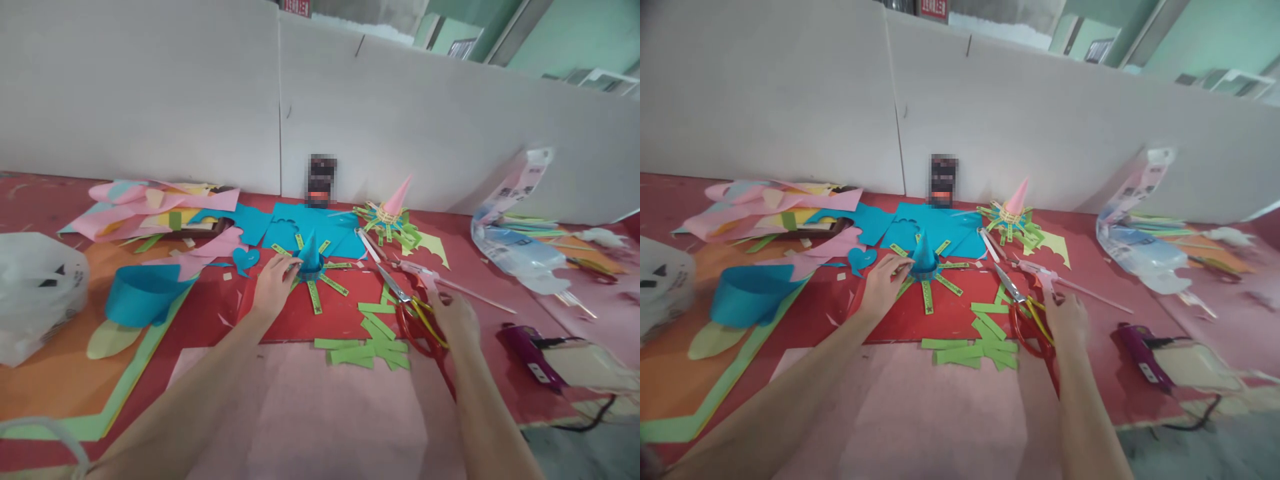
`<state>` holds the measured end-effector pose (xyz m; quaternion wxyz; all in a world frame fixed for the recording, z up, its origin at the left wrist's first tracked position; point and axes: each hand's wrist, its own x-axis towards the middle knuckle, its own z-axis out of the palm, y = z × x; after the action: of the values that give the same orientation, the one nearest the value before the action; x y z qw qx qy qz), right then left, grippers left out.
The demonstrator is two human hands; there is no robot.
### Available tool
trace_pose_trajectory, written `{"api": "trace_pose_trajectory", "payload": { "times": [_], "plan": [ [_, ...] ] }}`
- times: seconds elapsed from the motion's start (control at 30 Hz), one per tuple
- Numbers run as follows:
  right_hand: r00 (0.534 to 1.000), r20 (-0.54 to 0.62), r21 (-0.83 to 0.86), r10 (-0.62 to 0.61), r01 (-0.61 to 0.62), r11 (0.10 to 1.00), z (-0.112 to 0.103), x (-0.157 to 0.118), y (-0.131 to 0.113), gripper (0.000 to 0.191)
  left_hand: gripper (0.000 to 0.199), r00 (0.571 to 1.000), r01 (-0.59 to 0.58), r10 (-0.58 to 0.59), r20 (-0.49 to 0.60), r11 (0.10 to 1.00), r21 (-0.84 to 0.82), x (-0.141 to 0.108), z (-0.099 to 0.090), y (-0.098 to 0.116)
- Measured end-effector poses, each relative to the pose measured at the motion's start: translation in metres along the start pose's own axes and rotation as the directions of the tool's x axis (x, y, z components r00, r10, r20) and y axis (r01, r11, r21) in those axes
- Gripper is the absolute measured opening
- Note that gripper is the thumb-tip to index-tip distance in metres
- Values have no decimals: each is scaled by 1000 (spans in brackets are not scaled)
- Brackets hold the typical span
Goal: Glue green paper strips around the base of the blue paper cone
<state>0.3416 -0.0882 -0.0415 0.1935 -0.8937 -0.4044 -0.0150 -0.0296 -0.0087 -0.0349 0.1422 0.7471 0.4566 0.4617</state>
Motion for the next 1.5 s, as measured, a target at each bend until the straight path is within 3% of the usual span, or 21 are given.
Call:
{"api": "trace_pose_trajectory", "payload": {
  "times": [0.23,0.47,0.6,0.7,0.83,0.97,1.07,1.2,1.33,1.5],
  "plan": [
    [999,30,-157,45,-39,987,6,6,-33,65,15,997,30,-32,74,999,26,0,0,3],
    [991,53,-104,120,-114,988,7,11,-41,72,12,995,-29,24,98,999,43,1,1,3],
    [993,40,-1,108,-108,994,5,15,-39,63,11,988,-53,41,147,995,80,1,0,-3],
    [991,-59,107,121,-114,988,-11,15,-38,57,12,987,-59,44,157,994,95,1,0,-7],
    [954,-230,208,191,-143,968,-51,8,-50,56,9,981,-76,58,184,993,87,1,0,-9],
    [963,-222,394,152,-55,918,-75,-22,-85,55,11,976,-69,47,211,992,102,2,0,-7],
    [978,-202,435,42,51,899,-61,-57,-115,51,11,974,-58,31,224,991,118,3,0,-7],
    [983,-132,467,-131,178,866,-17,-92,-134,52,11,973,-69,42,226,991,114,3,0,-8],
    [977,-54,435,-207,209,876,9,-97,-128,53,13,974,-99,76,215,990,98,5,2,-10],
    [966,-11,387,-257,242,890,12,-92,-123,50,13,968,-123,92,233,985,124,8,2,-11]
  ]
}}
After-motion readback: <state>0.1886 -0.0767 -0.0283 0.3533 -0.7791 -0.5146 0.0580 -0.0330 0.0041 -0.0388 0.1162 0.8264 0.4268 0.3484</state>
